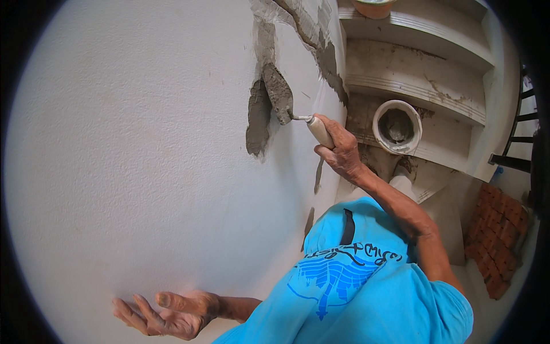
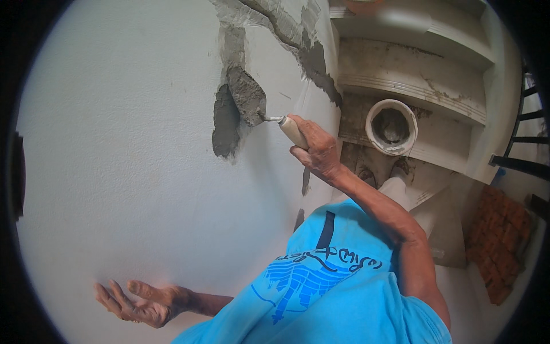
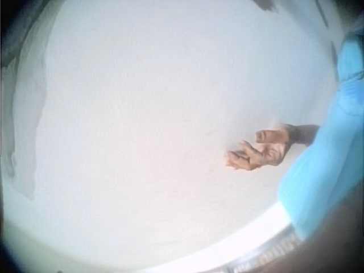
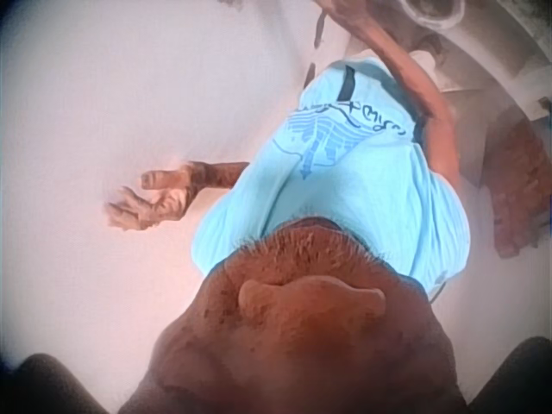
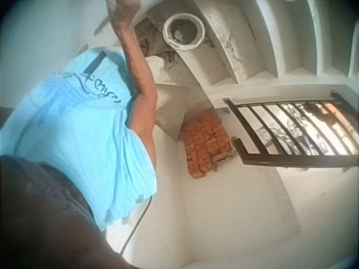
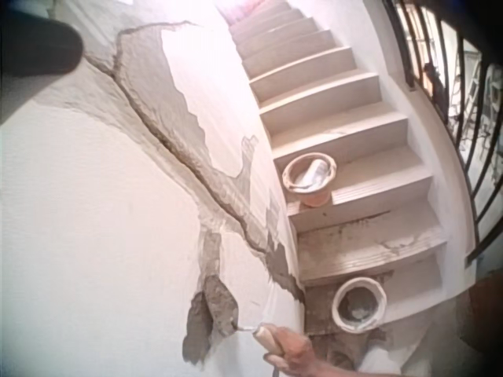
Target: The person applies plaster to a white wall using a trowel, smoothing the surface in a stairwell area. They repeatedly scoop plaster from a bucket and spread it onto the wall, working on different sections to fill gaps and create a uniform finish.
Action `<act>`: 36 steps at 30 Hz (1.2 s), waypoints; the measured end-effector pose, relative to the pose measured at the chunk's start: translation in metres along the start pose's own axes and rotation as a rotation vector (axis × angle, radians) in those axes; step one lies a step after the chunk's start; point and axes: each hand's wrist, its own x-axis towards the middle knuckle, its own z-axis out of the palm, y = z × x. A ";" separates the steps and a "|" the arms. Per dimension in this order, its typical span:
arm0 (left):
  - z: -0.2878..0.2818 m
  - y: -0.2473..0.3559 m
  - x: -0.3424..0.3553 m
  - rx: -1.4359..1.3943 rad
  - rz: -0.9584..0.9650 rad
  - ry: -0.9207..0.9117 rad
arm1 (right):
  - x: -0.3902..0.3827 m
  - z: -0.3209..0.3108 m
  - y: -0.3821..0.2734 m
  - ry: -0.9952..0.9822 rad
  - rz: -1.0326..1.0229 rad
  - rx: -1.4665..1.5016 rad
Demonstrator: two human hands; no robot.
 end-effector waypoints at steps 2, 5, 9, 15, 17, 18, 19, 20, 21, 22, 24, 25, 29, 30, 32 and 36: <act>0.001 0.003 0.000 -0.034 -0.033 0.021 | 0.000 0.001 0.000 -0.005 -0.010 -0.025; 0.005 0.002 0.002 -0.033 -0.024 0.012 | -0.006 0.004 0.002 -0.031 -0.028 -0.067; 0.006 0.004 0.007 0.023 -0.009 -0.021 | -0.019 0.006 0.004 -0.088 -0.040 -0.042; -0.001 -0.001 -0.002 0.024 0.016 -0.021 | -0.032 -0.016 0.010 -0.059 -0.106 -0.093; -0.001 -0.001 -0.002 0.019 0.015 -0.024 | -0.020 -0.015 0.007 -0.016 -0.116 -0.077; 0.000 0.002 -0.002 0.012 -0.010 -0.011 | -0.012 -0.013 0.004 0.005 -0.122 -0.067; 0.001 0.006 -0.002 0.006 -0.035 0.003 | -0.004 -0.010 0.001 0.010 -0.127 -0.070; 0.001 0.009 -0.002 -0.001 -0.060 0.018 | 0.003 -0.007 -0.001 0.016 -0.131 -0.073; 0.002 0.008 -0.002 0.008 -0.055 0.016 | 0.006 -0.006 -0.002 0.027 -0.132 -0.081; 0.002 0.006 -0.001 0.018 -0.050 0.014 | 0.004 -0.007 0.000 -0.010 -0.120 -0.103; 0.003 0.006 -0.001 0.032 -0.041 0.009 | -0.006 -0.006 0.005 -0.088 -0.099 -0.145; 0.003 0.006 -0.001 0.034 -0.039 0.006 | -0.015 -0.006 0.009 -0.101 -0.107 -0.112; 0.002 0.008 0.001 0.047 -0.009 -0.030 | -0.041 -0.010 0.007 -0.118 -0.115 0.001; 0.002 0.007 0.000 0.046 -0.017 -0.023 | -0.043 -0.012 0.005 -0.111 -0.109 0.023; 0.001 0.006 -0.001 0.045 -0.033 -0.011 | -0.037 -0.010 0.009 -0.051 -0.104 -0.013; 0.001 0.006 0.000 0.042 -0.037 -0.012 | -0.013 -0.004 0.015 0.029 -0.041 -0.003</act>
